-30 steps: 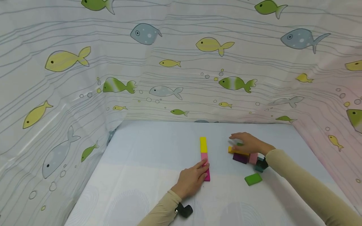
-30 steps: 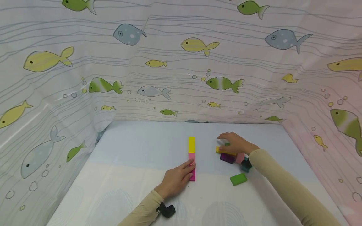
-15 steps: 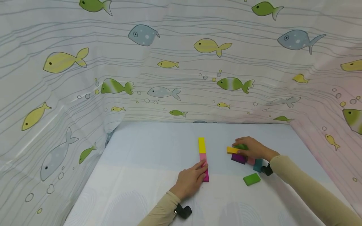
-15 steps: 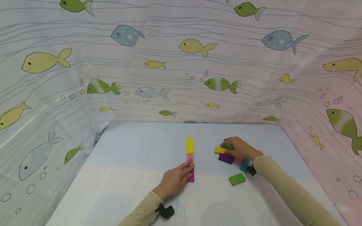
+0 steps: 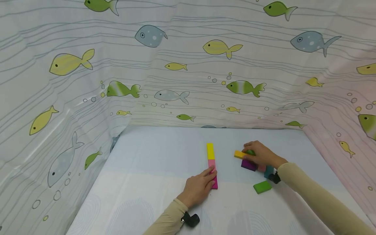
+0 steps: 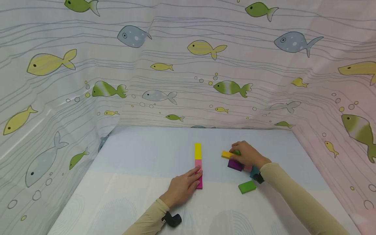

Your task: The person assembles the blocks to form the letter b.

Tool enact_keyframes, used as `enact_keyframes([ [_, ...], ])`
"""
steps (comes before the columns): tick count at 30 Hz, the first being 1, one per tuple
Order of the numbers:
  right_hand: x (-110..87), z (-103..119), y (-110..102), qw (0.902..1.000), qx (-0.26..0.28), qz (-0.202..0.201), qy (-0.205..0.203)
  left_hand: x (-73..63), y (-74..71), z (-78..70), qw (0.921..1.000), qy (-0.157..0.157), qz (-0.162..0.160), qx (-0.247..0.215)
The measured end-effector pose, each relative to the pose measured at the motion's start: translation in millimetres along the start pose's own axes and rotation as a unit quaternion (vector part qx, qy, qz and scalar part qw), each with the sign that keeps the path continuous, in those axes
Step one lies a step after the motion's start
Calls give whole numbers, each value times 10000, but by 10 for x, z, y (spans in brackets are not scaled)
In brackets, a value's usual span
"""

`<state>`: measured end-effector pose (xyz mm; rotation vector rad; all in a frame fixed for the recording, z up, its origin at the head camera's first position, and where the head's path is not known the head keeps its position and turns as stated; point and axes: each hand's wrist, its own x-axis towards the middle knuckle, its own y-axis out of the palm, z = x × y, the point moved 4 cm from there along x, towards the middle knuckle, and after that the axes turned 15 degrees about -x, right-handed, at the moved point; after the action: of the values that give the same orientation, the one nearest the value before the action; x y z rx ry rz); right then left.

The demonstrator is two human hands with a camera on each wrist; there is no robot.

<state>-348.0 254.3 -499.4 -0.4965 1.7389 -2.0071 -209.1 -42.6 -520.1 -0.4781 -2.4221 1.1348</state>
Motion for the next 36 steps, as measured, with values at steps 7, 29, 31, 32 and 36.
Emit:
enact_keyframes([
  [7, 64, 74, -39, 9965, -567, -568, 244, 2, 9, 1, 9999, -104, 53, -59],
  [29, 381, 252, 21, 9947, -218, -251, 978, -5, 3, 3, 10000, -49, 59, 10],
  [31, 412, 271, 27, 9936, -198, -224, 1091, -5, 4, 3, 10000, -47, 61, 20],
  [32, 428, 281, 29, 9930, -196, -201, 1143, -3, 5, 4, 10000, -51, 64, 25],
  [36, 499, 317, 47, 9914, -220, -100, 1285, -3, 20, 13, 9999, -67, 65, 41],
])
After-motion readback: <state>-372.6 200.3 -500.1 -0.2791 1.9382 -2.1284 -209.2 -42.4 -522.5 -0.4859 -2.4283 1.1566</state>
